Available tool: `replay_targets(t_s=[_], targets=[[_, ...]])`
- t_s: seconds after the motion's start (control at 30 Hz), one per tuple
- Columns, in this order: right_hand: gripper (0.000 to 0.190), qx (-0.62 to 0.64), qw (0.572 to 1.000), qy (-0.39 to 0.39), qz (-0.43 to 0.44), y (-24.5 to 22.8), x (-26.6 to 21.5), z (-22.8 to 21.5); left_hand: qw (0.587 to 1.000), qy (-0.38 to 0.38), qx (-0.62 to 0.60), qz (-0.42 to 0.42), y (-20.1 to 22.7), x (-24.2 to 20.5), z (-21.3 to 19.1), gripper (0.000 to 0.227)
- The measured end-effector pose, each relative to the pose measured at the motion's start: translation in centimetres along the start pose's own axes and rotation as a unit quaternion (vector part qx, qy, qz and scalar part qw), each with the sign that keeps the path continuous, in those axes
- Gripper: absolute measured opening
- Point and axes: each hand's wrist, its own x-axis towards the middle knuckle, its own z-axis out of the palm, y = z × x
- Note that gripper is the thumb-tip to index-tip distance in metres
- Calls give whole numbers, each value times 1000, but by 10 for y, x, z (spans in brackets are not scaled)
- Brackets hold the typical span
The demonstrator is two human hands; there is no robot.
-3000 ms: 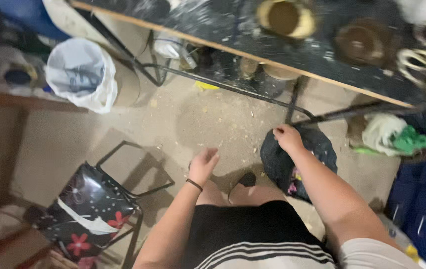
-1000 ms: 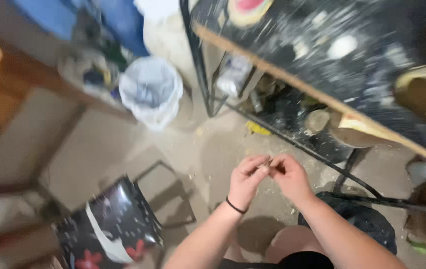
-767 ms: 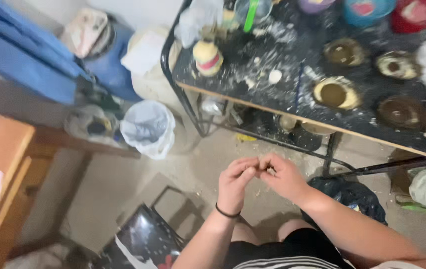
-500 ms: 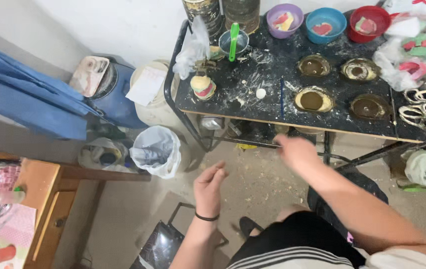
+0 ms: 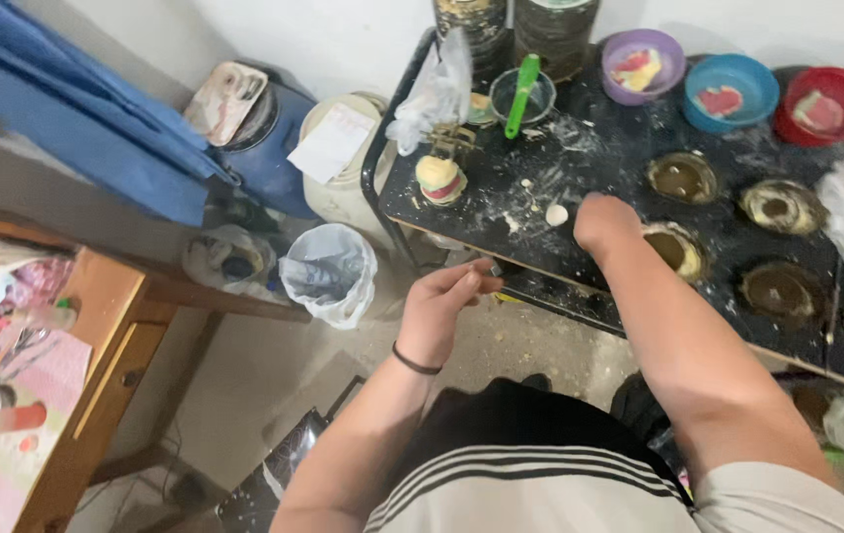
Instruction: The person handles several small ceramic bowls, moving them between tables. They then retrieve a small container and a paintbrush, mix a liquid into the container, and apply a dark coating to the interior surfaces of the bowls one by one.
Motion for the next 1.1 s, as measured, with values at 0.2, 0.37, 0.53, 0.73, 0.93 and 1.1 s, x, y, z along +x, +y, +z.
replay_targets(t_s=[0.2,0.37,0.53,0.73,0.93,1.1], targets=[[27,22,1000,-8,-8,25,28,11,991,-48,-120,-16,1,45,23,31],[48,345,939,-13,-5,26,-26,-37,983,-105,-146,-35,0,81,30,29],[32,638,742,190,-85,31,-67,-12,969,-199,-131,-58,13,115,32,26],[26,752,558,348,-42,-57,-102,-14,945,-325,-32,-30,16,157,22,27],[18,790,460,402,-56,-93,-108,11,903,-417,59,83,55,162,17,23],[13,765,461,449,-28,-121,-120,26,876,-458,69,135,48,166,5,23]])
